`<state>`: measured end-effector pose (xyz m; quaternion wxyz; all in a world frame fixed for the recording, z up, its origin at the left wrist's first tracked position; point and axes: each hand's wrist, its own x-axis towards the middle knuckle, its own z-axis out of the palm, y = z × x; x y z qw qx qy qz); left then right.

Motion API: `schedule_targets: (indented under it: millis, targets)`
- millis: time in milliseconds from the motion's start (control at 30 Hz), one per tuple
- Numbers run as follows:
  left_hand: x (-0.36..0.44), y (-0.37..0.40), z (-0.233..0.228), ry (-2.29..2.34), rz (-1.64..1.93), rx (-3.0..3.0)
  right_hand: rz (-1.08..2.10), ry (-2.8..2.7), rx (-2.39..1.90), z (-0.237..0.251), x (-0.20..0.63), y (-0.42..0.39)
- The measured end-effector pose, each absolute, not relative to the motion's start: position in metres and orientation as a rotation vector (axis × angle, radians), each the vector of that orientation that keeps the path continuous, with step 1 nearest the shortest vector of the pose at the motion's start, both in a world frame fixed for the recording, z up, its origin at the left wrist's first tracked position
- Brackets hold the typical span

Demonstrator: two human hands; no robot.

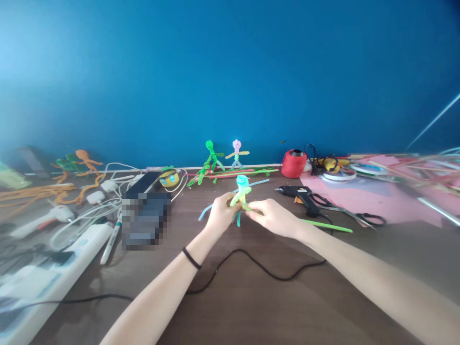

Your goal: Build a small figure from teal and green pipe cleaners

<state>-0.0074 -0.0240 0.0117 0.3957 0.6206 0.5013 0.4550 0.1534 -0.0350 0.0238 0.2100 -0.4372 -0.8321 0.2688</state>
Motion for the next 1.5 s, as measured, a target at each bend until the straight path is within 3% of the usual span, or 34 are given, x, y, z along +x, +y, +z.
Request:
schedule_targets:
  millis: [367,633,967,1267,1500]
  targets:
    - [-0.004,-0.026,0.011,1.063,1.130,1.378,0.943,-1.927,-1.055,0.018,0.168,-0.015]
    - [-0.005,-0.020,0.006,0.934,1.210,1.139,0.849,-2.000,-1.188,0.013,0.169,-0.015]
    - [-0.004,-0.021,0.019,0.827,1.252,0.850,1.104,-2.049,-1.138,0.014,0.170,-0.015]
    - [-0.003,-0.023,0.012,0.852,1.362,0.915,0.469,-2.464,-1.394,0.008,0.145,-0.036]
    - [-0.005,-0.029,0.014,1.214,1.318,1.331,0.414,-2.549,-1.386,0.016,0.145,-0.041]
